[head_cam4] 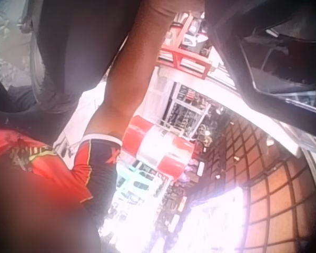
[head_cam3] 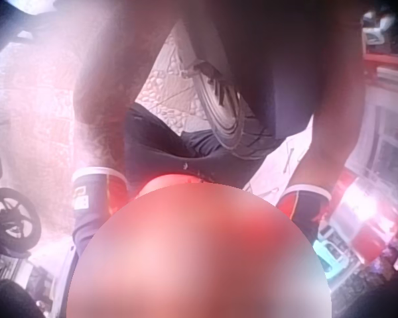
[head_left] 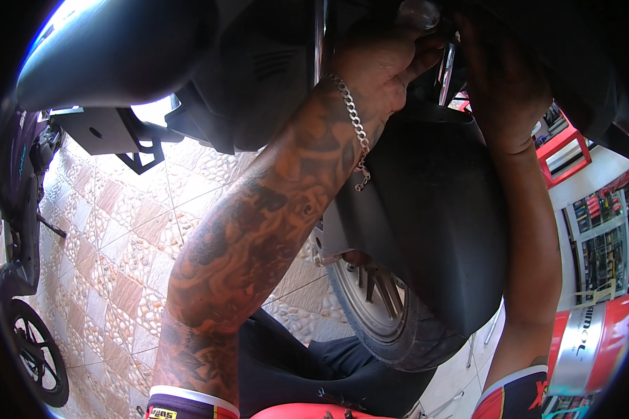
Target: The person sits on the floor and uses a wrench to tighten bolts under the rear section of a scooter. They repeatedly reach under the bodywork, adjust the tool, and reposition their hands to access fasteners near the rear wheel and exhaust area.
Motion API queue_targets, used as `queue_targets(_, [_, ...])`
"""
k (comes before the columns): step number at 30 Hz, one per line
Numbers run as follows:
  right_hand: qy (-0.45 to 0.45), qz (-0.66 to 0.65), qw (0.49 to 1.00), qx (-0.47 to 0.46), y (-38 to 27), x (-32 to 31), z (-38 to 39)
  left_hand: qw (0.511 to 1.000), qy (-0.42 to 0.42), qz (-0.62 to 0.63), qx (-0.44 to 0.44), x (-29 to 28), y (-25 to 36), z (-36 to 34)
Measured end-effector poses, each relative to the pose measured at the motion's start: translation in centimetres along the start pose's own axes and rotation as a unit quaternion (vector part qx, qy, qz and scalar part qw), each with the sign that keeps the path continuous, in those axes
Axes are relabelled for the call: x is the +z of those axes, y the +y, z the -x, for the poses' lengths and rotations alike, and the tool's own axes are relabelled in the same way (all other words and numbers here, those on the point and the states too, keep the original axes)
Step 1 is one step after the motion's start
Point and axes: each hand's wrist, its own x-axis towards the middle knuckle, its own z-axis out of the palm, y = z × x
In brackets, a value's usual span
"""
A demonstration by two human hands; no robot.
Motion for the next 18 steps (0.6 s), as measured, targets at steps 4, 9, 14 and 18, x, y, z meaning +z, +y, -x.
queue_targets(4, [0.0, -0.001, 1.0, 0.006, 0.1, 0.2, 0.3, 0.999, -0.027, 0.021, 0.014, -0.3, -0.2, 0.1])
queue_targets(9, [-0.013, 0.022, 0.999, -0.024, 0.1, 0.1, 0.1, 0.995, -0.083, 0.047, 0.031, -0.9, -0.3, 0.5])
queue_targets(14, [-0.043, 0.01, 0.998, -0.034, -0.7, 0.4, -1.2, 0.998, -0.02, -0.018, 0.057, 0.6, -0.6, -0.1])
queue_targets(18, [-0.048, 0.01, 0.999, -0.01, -0.5, -0.3, -0.3, 0.998, 0.02, -0.043, 0.047, 1.4, -0.7, -0.4])
